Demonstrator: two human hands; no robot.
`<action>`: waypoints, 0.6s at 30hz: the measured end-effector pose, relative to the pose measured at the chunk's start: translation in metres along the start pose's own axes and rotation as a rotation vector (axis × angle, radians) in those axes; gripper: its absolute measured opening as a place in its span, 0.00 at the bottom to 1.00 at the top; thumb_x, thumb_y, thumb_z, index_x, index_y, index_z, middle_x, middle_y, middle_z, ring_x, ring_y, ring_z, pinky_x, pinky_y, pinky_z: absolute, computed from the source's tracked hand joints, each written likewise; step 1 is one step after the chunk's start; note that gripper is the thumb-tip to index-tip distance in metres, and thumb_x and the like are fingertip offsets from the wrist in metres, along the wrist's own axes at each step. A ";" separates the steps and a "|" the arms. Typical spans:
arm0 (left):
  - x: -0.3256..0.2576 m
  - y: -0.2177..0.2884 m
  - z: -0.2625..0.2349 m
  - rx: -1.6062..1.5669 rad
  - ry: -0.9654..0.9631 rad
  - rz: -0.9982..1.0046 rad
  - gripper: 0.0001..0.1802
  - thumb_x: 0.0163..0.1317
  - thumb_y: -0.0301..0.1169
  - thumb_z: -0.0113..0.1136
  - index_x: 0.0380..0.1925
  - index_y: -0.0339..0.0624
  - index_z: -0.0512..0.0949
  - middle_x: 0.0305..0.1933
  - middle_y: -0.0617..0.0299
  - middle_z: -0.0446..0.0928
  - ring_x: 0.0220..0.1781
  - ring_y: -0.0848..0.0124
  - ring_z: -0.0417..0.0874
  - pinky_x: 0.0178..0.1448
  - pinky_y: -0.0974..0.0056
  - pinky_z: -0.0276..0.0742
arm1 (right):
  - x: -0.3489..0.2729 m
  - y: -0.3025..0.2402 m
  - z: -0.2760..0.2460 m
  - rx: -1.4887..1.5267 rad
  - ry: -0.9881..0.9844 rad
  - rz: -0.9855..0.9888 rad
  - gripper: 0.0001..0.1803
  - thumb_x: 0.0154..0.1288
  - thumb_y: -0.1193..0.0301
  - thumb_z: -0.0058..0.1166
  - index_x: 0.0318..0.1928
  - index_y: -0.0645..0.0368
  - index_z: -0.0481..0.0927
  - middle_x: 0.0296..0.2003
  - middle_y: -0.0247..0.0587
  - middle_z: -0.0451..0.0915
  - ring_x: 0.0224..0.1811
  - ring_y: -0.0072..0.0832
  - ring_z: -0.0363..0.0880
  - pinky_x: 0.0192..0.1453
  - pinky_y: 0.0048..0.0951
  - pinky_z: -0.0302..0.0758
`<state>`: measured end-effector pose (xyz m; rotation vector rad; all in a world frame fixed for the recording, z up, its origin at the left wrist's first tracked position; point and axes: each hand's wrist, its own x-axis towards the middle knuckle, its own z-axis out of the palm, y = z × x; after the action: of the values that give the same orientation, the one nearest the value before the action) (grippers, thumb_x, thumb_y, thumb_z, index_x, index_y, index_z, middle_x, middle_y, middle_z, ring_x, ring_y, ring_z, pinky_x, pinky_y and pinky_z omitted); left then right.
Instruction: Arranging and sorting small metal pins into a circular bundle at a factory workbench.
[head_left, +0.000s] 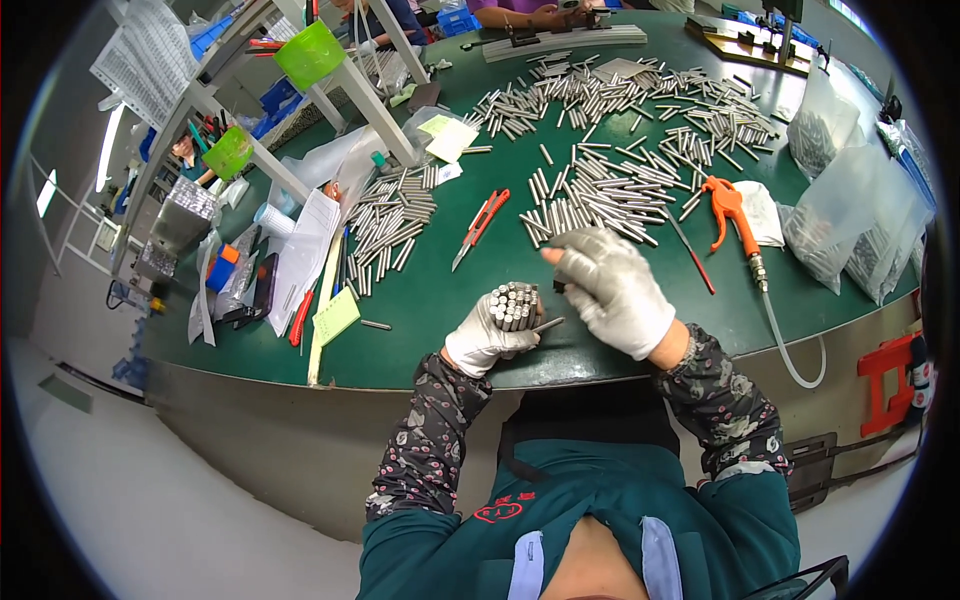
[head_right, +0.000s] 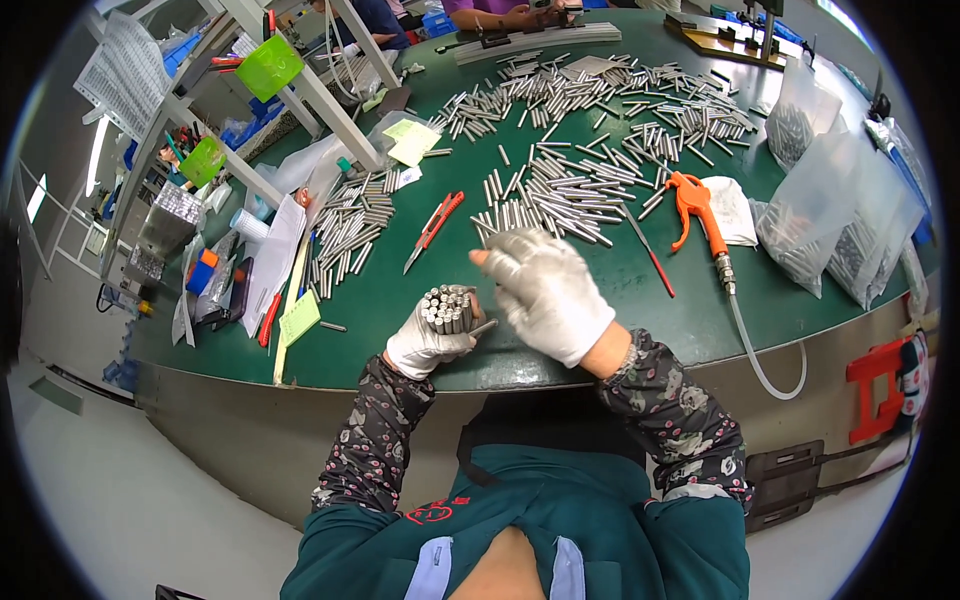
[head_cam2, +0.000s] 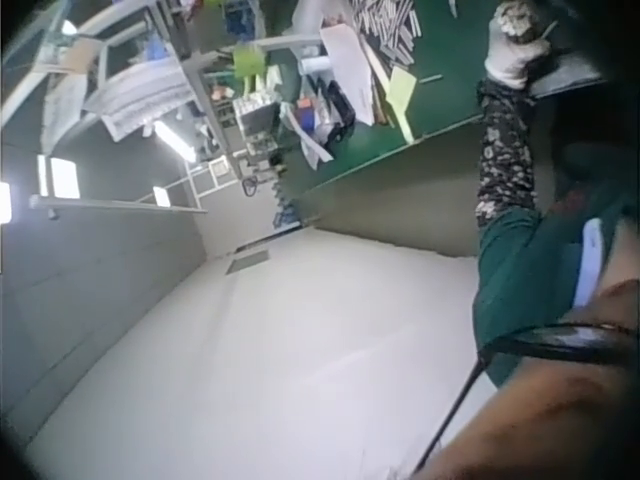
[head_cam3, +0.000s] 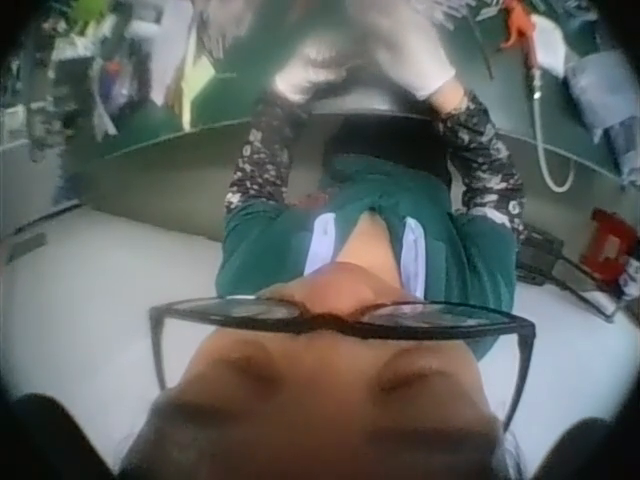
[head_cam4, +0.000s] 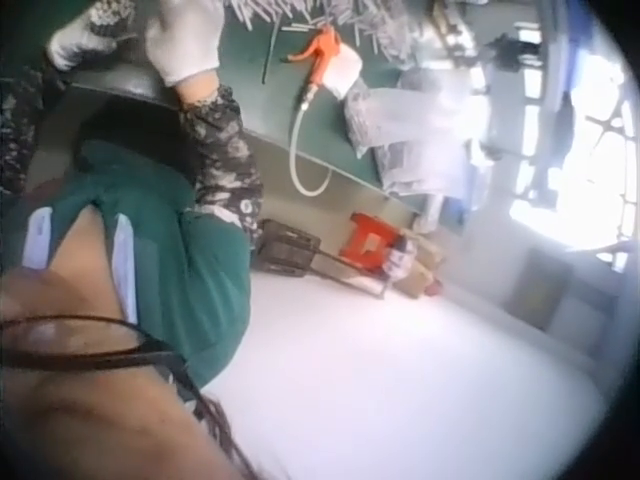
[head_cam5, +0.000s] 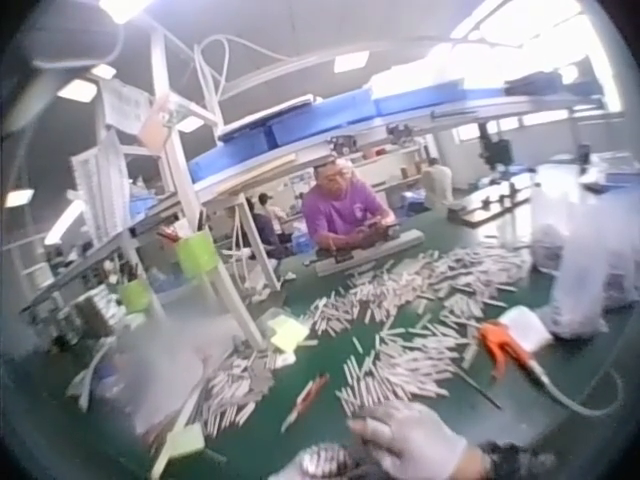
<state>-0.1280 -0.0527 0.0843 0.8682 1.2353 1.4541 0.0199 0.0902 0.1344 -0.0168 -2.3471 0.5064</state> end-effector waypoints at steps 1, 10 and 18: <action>-0.002 0.001 0.001 0.016 0.023 -0.005 0.18 0.32 0.17 0.65 0.29 0.37 0.73 0.25 0.66 0.72 0.27 0.78 0.71 0.32 0.74 0.66 | -0.003 0.003 -0.004 -0.043 -0.020 0.043 0.18 0.46 0.74 0.54 0.42 0.58 0.76 0.42 0.42 0.74 0.46 0.37 0.72 0.49 0.36 0.68; -0.003 0.009 0.008 0.018 0.045 -0.079 0.18 0.33 0.17 0.65 0.28 0.37 0.72 0.22 0.67 0.71 0.22 0.80 0.69 0.25 0.75 0.63 | -0.034 0.033 0.003 -0.454 -0.208 0.173 0.35 0.44 0.53 0.59 0.55 0.52 0.70 0.52 0.54 0.67 0.57 0.47 0.62 0.63 0.44 0.54; -0.002 -0.002 0.001 0.036 0.017 0.011 0.20 0.38 0.18 0.67 0.35 0.38 0.72 0.25 0.67 0.73 0.20 0.81 0.70 0.21 0.77 0.64 | -0.014 0.001 -0.015 -0.016 -0.046 0.054 0.30 0.42 0.60 0.60 0.52 0.49 0.74 0.49 0.54 0.68 0.51 0.46 0.66 0.56 0.42 0.61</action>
<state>-0.1261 -0.0543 0.0825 0.8898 1.2753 1.4547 0.0405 0.0944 0.1347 -0.0770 -2.4011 0.5191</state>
